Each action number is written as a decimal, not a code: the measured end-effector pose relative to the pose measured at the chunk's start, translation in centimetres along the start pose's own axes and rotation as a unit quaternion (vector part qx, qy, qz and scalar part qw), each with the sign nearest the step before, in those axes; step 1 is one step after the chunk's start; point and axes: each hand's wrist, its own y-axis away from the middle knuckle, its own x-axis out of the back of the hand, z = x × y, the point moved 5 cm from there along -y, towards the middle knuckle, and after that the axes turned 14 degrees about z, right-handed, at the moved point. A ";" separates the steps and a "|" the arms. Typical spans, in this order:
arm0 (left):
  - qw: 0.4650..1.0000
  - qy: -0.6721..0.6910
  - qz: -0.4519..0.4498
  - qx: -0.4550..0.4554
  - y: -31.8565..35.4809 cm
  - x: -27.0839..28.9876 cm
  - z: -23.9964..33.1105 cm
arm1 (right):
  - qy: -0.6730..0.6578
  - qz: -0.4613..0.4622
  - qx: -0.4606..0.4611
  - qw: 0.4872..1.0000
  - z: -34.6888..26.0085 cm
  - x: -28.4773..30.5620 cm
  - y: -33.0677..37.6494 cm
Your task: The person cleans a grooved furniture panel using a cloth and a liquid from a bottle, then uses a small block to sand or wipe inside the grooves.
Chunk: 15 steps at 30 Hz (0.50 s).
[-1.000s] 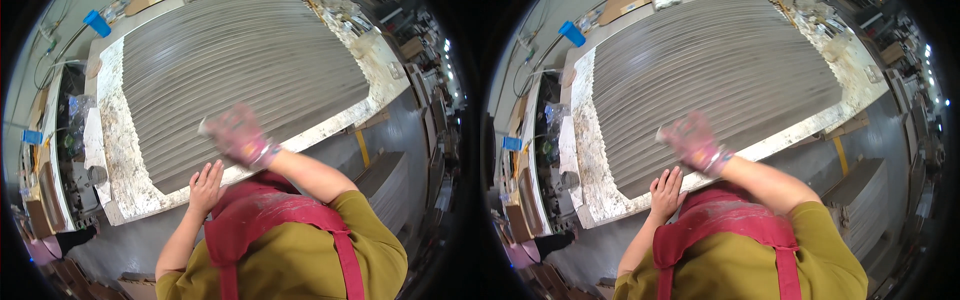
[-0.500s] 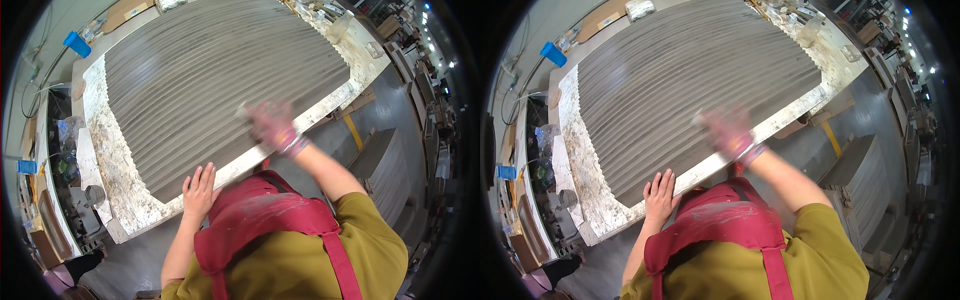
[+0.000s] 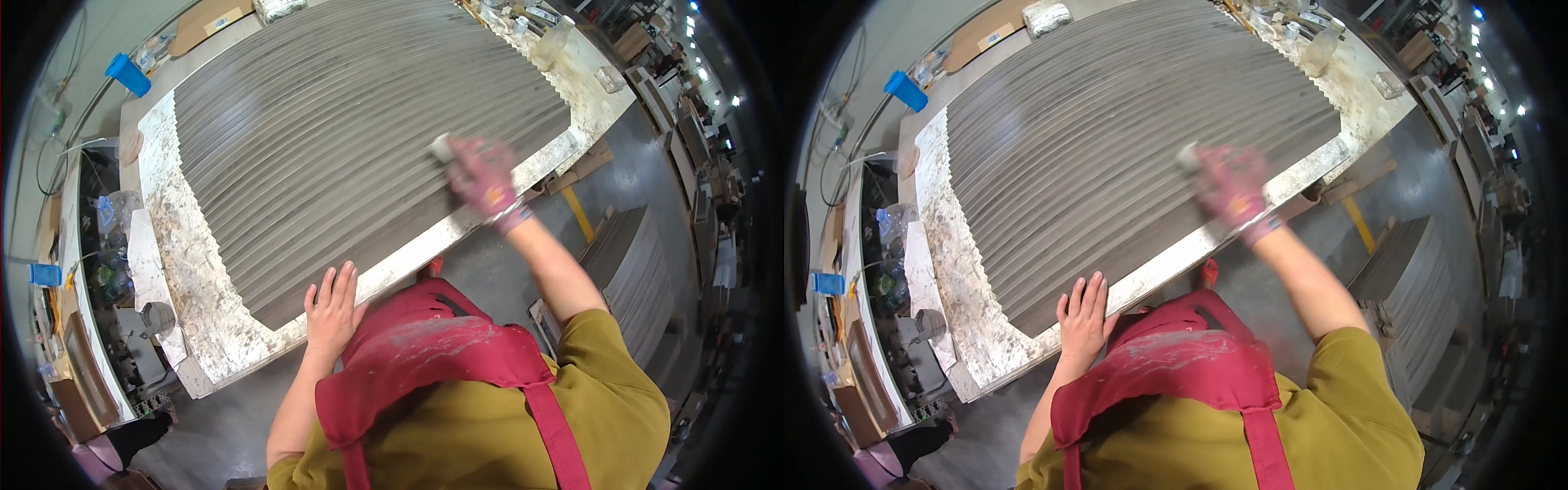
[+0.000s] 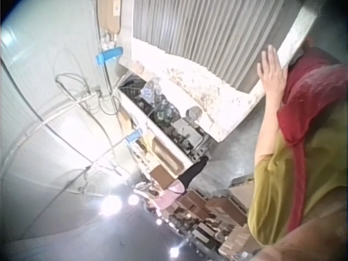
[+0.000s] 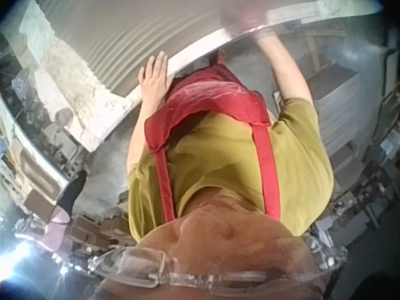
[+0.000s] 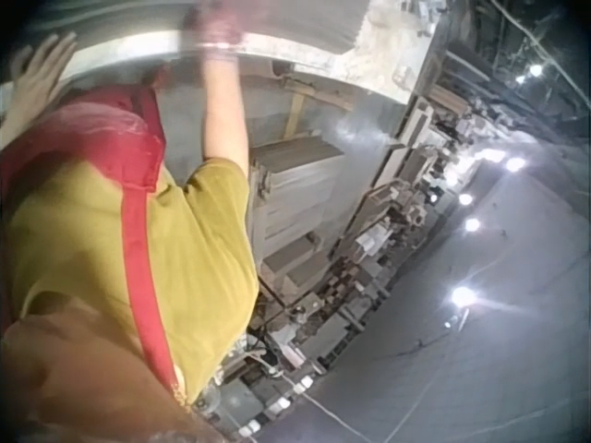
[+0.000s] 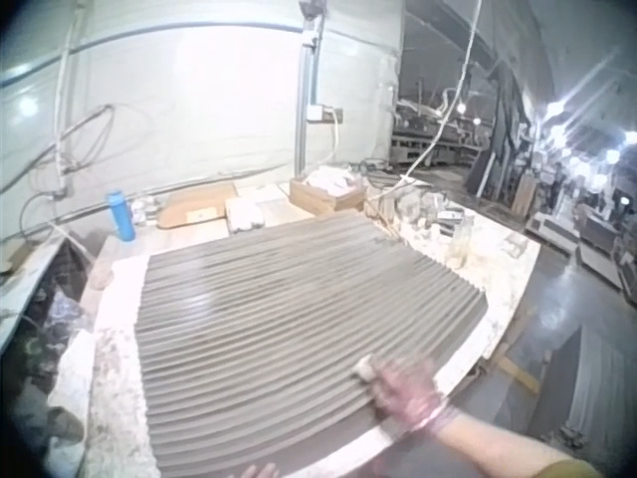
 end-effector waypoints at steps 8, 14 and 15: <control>1.000 0.000 -0.018 0.005 1.1 1.2 -1.0 | 0.045 -0.079 -0.068 0.993 2.6 -1.3 2.4; 0.999 0.012 -0.012 0.038 1.8 1.0 -0.9 | -0.155 -0.153 0.077 0.973 -9.2 -0.8 3.1; 0.999 0.009 -0.013 0.036 1.7 1.2 -1.3 | -0.122 -0.155 0.050 0.979 -8.6 -0.7 2.5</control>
